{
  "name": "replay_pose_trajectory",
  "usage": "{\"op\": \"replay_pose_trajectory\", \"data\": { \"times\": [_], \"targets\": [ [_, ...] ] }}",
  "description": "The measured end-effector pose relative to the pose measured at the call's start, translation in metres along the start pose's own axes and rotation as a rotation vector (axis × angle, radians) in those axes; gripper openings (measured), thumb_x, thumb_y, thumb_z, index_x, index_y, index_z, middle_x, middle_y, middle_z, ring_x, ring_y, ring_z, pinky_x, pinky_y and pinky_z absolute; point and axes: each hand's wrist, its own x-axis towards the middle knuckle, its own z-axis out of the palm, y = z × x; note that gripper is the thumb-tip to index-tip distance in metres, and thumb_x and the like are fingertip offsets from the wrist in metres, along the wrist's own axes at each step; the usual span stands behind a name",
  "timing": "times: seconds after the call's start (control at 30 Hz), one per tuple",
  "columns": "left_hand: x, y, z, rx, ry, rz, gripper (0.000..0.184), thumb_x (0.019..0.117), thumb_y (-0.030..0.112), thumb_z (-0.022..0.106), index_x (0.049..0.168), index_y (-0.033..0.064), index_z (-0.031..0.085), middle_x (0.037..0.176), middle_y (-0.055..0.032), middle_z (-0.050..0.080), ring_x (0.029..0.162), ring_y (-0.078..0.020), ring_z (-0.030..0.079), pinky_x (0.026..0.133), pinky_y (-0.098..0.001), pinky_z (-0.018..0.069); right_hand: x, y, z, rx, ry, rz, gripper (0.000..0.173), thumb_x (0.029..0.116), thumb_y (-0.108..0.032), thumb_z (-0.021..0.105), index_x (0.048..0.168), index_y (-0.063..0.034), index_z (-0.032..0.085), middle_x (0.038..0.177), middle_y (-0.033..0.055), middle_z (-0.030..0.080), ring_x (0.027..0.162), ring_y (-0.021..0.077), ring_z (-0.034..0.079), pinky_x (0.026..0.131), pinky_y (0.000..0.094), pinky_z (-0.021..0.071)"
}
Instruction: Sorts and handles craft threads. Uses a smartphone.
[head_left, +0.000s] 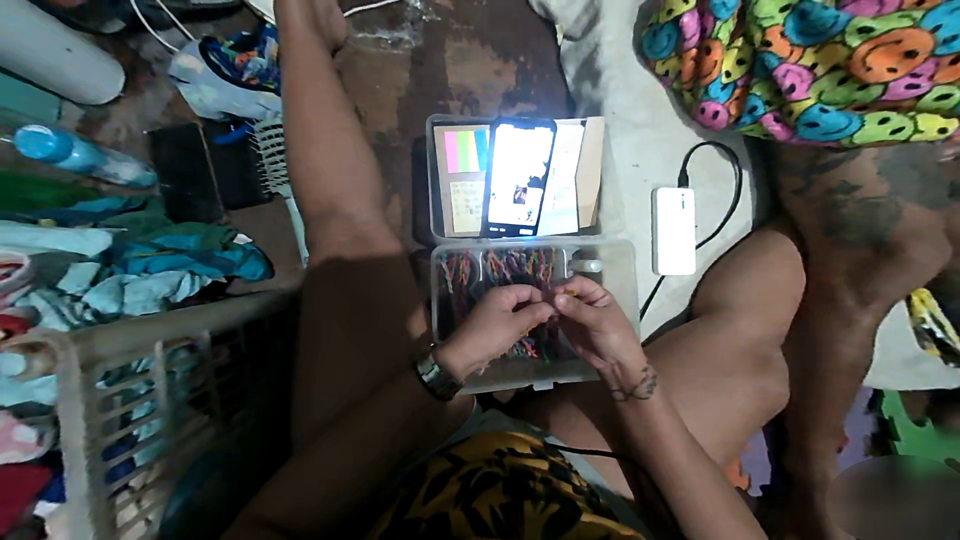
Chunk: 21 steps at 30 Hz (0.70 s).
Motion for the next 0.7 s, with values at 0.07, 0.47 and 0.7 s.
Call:
{"op": "replay_pose_trajectory", "data": {
  "times": [0.07, 0.47, 0.7],
  "targets": [
    [0.0, -0.005, 0.0, 0.177, 0.015, 0.096, 0.018, 0.1015, 0.018, 0.062, 0.102, 0.0018, 0.069, 0.094, 0.0012, 0.066, 0.085, 0.0016, 0.059, 0.079, -0.0181, 0.0493, 0.0, 0.001, 0.004, -0.065, 0.051, -0.044, 0.013, 0.0846, -0.002, 0.074, 0.078, -0.013, 0.071, 0.077, -0.0022, 0.071, 0.072, 0.0048, 0.067, 0.072, 0.0237, 0.0579],
    [-0.002, -0.002, 0.003, 0.061, -0.061, 0.045, 0.014, 0.1001, 0.017, 0.064, 0.101, 0.0043, 0.07, 0.089, 0.0061, 0.066, 0.079, 0.0041, 0.059, 0.074, -0.0152, 0.0494, 0.0, -0.003, 0.0, -0.018, -0.057, -0.007, 0.01, 0.083, -0.013, 0.08, 0.076, -0.0156, 0.074, 0.076, -0.0026, 0.072, 0.071, 0.0035, 0.066, 0.07, 0.0215, 0.0561],
    [-0.004, -0.002, 0.003, -0.258, -0.031, -0.136, 0.014, 0.103, 0.009, 0.056, 0.11, 0.0021, 0.065, 0.091, 0.0025, 0.065, 0.075, -0.0018, 0.06, 0.069, -0.0183, 0.0521, 0.002, 0.003, -0.008, -0.191, -0.231, -0.062, 0.014, 0.0972, -0.027, 0.068, 0.1, -0.0153, 0.076, 0.114, -0.0039, 0.071, 0.104, 0.0051, 0.065, 0.089, 0.0243, 0.0552]
  ]
}}
